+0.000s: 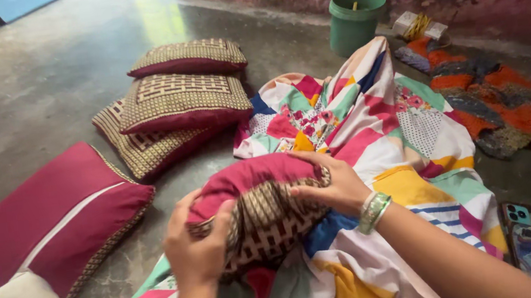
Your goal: The person inserts a pillow insert into a patterned pillow cover, adjusts the fabric, and smooths the surface. They repeat this process with multiple pillows, ensuring the inserts are fully inside and the covers are properly aligned.
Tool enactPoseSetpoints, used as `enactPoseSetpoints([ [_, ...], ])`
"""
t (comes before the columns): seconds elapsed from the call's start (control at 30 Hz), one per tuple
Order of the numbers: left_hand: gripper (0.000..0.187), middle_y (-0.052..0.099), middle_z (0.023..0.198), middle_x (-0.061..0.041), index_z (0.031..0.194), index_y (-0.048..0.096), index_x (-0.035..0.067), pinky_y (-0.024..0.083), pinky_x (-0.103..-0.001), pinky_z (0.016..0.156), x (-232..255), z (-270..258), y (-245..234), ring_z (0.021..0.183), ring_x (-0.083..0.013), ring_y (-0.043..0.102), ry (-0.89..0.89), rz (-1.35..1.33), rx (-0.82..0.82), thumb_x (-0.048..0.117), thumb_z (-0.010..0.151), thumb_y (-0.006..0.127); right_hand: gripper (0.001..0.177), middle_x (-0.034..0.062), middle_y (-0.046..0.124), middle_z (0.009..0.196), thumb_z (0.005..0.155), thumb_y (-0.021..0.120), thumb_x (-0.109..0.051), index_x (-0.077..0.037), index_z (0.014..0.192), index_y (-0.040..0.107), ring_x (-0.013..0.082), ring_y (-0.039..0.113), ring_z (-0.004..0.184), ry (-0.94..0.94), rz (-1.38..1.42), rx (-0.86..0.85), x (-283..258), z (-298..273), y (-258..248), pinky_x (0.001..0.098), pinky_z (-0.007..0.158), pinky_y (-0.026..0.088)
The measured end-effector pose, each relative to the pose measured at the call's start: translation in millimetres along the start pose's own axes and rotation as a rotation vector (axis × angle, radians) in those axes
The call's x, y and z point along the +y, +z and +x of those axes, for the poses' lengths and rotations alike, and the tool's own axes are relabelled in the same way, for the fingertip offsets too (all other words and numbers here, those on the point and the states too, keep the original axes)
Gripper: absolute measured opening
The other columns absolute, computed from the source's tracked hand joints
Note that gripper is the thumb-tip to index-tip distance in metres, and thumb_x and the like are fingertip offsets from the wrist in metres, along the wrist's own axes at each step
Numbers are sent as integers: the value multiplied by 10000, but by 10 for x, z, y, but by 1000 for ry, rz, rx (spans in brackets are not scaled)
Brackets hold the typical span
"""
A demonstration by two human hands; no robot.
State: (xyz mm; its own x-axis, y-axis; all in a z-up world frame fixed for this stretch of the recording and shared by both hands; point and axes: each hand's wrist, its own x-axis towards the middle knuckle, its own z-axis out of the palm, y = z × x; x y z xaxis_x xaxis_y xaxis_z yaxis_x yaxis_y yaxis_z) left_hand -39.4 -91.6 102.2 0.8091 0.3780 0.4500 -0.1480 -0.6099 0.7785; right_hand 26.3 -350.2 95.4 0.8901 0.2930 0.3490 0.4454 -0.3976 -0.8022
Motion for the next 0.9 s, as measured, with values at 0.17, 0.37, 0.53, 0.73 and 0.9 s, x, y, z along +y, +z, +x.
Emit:
enactPoseSetpoints([
  [0.17,413,774,951,-198,955,764,94,561,-442,860,-478,157,21,950,-344,747,-277,133,-357,475,801,725,405,132,770,852,835,745,-437,-61,986,755,238,746,801,253,-167,-146,195,14,45,369,760,566],
  [0.37,560,707,1098,-258,1043,774,83,508,-526,972,-605,355,340,1091,-445,667,-445,528,-722,558,852,548,469,210,737,853,884,605,-517,-79,828,762,390,709,859,409,-553,-319,568,427,488,497,801,537],
  [0.53,559,704,1121,-273,1066,791,96,503,-517,997,-700,615,571,1126,-462,652,-491,532,-492,548,864,532,470,241,716,1031,912,578,-523,-93,1002,747,432,670,992,471,-635,-181,893,925,739,530,880,519],
  [0.73,571,713,1105,-265,1080,791,111,513,-522,980,-779,655,686,1101,-461,666,-470,534,-342,560,920,477,409,215,719,1109,985,518,-449,-103,1075,717,408,663,1061,344,-513,-11,898,925,776,515,923,506],
  [0.9,538,727,1073,-238,1042,792,131,518,-527,947,-668,241,499,1063,-447,677,-422,492,-333,568,899,511,335,155,730,1150,927,569,-309,-150,1172,732,382,667,1080,189,-430,-10,899,348,653,483,941,509],
])
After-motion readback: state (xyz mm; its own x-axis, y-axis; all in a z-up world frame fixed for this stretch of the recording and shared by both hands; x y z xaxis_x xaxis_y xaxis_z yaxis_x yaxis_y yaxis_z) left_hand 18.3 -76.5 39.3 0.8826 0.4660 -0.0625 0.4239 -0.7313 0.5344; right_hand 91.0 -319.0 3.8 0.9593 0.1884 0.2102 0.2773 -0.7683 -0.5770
